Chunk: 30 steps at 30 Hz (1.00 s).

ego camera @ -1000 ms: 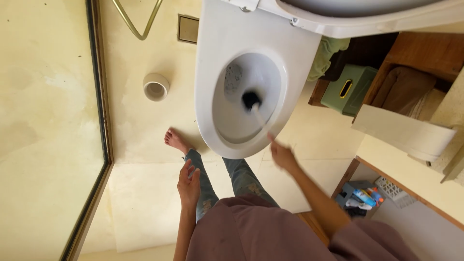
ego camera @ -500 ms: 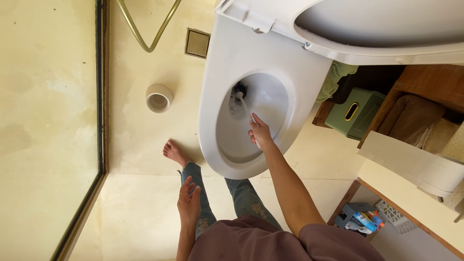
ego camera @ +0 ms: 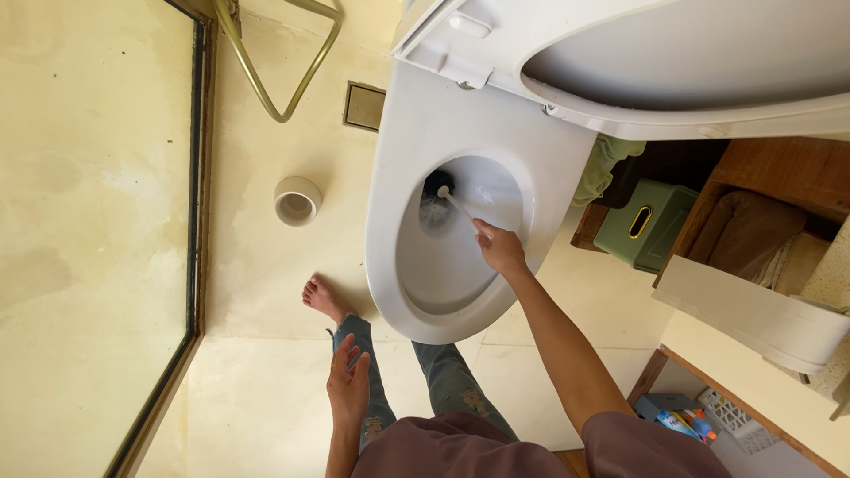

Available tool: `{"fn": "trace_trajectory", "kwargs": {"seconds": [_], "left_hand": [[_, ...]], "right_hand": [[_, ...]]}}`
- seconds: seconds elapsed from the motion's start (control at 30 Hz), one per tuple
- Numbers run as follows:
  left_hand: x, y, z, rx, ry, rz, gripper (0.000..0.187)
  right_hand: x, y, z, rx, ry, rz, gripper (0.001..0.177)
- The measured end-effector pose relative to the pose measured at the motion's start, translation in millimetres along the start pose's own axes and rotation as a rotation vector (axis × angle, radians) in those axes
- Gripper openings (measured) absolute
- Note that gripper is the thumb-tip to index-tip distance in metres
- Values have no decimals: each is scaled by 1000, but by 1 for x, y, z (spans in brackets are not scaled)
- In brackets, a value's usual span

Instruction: Cleaning the toilet bowl and seat using a spray cleaner, toilet brush, and a cloth.

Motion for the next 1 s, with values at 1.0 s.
{"fn": "trace_trajectory", "kwargs": {"seconds": [1.0], "left_hand": [[-19, -28, 13, -50, -28, 60, 48]], "right_hand": [[-10, -209, -52, 96, 244, 764, 53]]}}
Point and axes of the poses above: each hand's wrist, its own y-axis towards the middle knuckle, its own x-axis out of the back of the hand, z = x × y, the point moved 7 cm from there along y, towards the middle knuckle, and after that the axes turned 14 degrees about -x, right-handed, at the moved point
